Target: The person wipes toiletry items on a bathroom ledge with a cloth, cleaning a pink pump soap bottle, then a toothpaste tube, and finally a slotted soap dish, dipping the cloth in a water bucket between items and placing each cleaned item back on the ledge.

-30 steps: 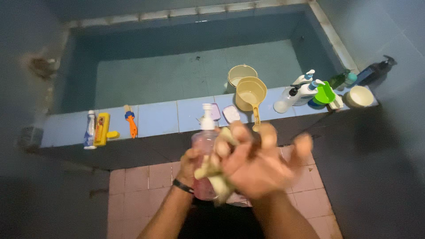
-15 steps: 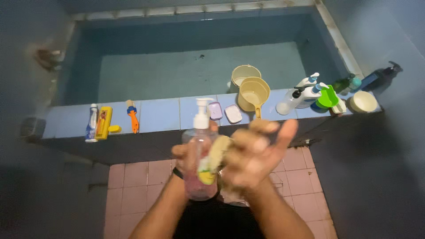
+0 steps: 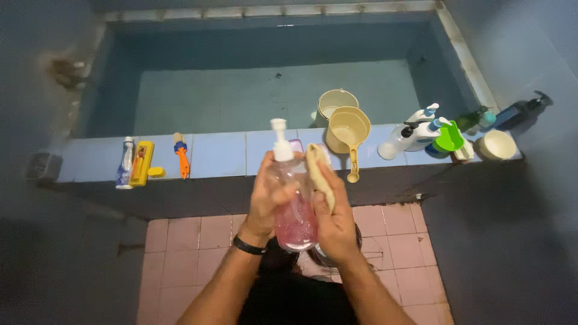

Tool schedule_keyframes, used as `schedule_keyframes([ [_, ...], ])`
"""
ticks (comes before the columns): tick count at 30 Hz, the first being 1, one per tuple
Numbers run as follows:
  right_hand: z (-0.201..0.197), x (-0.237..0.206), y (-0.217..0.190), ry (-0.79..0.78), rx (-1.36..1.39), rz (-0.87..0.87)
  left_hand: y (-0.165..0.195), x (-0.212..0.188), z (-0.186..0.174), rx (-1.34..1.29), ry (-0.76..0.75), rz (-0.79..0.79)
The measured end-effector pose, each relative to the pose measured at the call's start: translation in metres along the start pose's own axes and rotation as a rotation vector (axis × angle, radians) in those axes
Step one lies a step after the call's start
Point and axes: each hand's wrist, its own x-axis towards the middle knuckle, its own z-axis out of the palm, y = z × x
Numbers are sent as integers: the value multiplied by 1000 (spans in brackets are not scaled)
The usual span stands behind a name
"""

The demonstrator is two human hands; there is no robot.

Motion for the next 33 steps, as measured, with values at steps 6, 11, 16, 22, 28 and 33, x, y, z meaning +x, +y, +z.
schedule_keyframes([
  [6,13,-11,-7,-158,-513,-468,24,12,3,43,224,254],
  [11,48,-23,-8,77,64,-97,36,20,11,186,455,516],
  [16,50,-19,0,37,203,153,21,20,31,618,536,788],
  [22,40,-18,11,-55,338,448,17,29,31,725,393,1011],
  [28,29,-25,16,-39,769,683,25,35,19,714,480,899],
  [33,30,-21,12,-54,1166,590,21,24,24,825,383,837],
])
